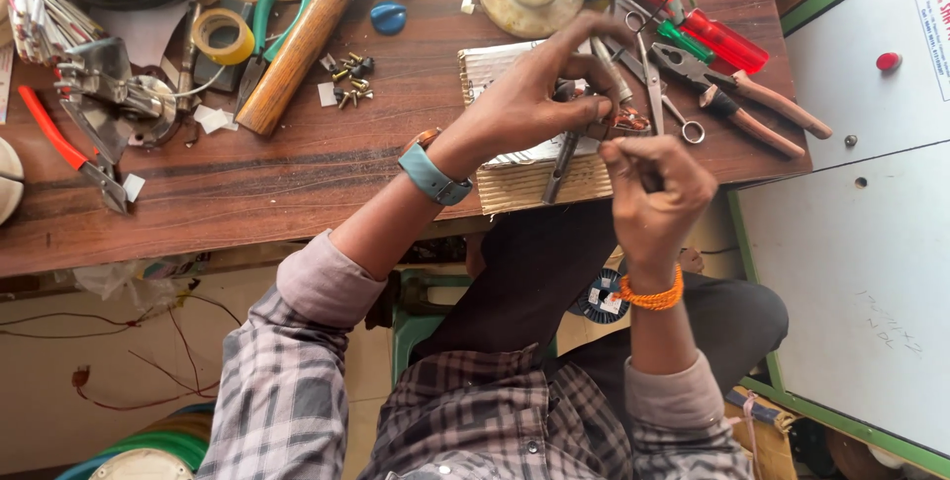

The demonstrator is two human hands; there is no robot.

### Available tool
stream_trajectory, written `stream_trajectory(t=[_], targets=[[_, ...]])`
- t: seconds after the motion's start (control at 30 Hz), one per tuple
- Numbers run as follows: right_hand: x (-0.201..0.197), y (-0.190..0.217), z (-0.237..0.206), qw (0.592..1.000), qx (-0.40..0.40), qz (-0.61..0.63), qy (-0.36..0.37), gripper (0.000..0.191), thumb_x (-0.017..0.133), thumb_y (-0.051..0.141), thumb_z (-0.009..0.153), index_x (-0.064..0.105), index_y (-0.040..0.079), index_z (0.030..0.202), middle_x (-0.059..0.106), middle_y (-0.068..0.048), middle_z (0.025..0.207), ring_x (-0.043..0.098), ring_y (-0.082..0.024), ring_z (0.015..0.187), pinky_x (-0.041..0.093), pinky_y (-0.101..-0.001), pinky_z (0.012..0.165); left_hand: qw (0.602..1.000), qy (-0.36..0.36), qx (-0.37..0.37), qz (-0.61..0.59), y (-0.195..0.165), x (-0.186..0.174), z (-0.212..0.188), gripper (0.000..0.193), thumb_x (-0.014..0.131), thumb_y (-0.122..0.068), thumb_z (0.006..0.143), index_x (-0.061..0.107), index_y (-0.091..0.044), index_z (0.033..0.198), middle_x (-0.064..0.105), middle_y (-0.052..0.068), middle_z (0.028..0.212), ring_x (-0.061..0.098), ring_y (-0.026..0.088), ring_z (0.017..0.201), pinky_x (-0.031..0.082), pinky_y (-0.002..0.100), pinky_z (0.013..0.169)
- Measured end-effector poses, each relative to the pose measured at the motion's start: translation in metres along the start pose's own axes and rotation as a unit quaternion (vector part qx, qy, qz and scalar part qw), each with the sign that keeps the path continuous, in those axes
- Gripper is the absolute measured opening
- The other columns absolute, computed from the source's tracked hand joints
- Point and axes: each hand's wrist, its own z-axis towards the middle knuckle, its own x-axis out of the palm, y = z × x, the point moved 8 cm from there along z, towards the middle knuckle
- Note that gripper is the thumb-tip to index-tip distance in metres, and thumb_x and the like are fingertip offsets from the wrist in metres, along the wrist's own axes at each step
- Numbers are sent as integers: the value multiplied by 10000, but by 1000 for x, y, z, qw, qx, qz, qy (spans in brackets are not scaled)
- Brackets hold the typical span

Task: The person sits at a workbench holding a small electric motor armature with copper windings and works on it by hand, pulling and adjusting wire from the winding slots while turning the armature to reach different sides. They continue manipulating the windings and repositioning the armature on a notepad on the bench.

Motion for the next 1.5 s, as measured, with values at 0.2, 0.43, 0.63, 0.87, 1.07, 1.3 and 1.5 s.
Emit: stream_trajectory(t=[0.2, 0.43, 0.63, 0.87, 1.07, 1.3, 1.5], targets=[[-1, -24, -25, 998, 33, 32, -41, 126, 802, 17, 969, 684, 13, 925, 567, 38, 720, 409, -18, 642, 303, -224, 572, 991, -3, 8, 135, -12, 19, 13, 206, 701, -104, 946, 648, -74, 1143, 734, 33, 1074, 731, 151, 1060, 603, 332, 969], [3, -46, -59, 996, 38, 1, -83, 159, 792, -33, 915, 646, 13, 874, 549, 20, 689, 441, -40, 610, 352, -240, 561, 940, -14, 61, 335, -38, 44, 4, 516, 860, -282, 763, 664, -170, 1227, 681, 9, 1024, 608, 225, 983, 494, 399, 870], [-41, -50, -49, 997, 45, 37, -49, 113, 801, 11, 967, 690, 16, 945, 630, 10, 792, 523, -42, 708, 402, -225, 642, 857, -58, 181, 479, -39, 55, -14, 524, 892, -286, 753, 692, -248, 1236, 655, -57, 1174, 527, 247, 1051, 477, 400, 912], [-40, -26, -8, 1000, -8, 12, 11, 143, 824, 83, 992, 694, 23, 981, 661, 7, 832, 525, -32, 720, 407, -217, 653, 878, -69, 209, 426, -28, 41, -27, 523, 883, -174, 764, 698, -253, 1247, 671, -76, 1174, 528, 221, 967, 483, 361, 895], [-22, -18, 14, 996, 14, -2, 87, 152, 813, 73, 1000, 669, 27, 980, 667, 23, 814, 535, -25, 713, 415, -212, 644, 885, -89, 222, 400, -32, 28, -37, 516, 880, -174, 788, 684, -219, 1263, 652, -66, 1212, 529, 218, 990, 488, 363, 900], [-12, -13, 47, 992, 18, -4, 128, 124, 789, 38, 1039, 677, 20, 990, 650, 18, 817, 545, -28, 727, 415, -230, 645, 868, -99, 229, 428, -28, 24, -40, 550, 852, -176, 759, 647, -189, 1270, 616, -31, 1189, 517, 245, 997, 479, 395, 884], [12, 6, 70, 980, -89, -67, 165, 96, 805, -10, 1001, 711, -2, 985, 694, -36, 831, 607, -51, 719, 442, -237, 609, 981, -73, 132, 121, 2, 8, -33, 824, 867, -360, 981, 252, -172, 1496, 691, 70, 1270, 730, 233, 1191, 582, 370, 1072]])
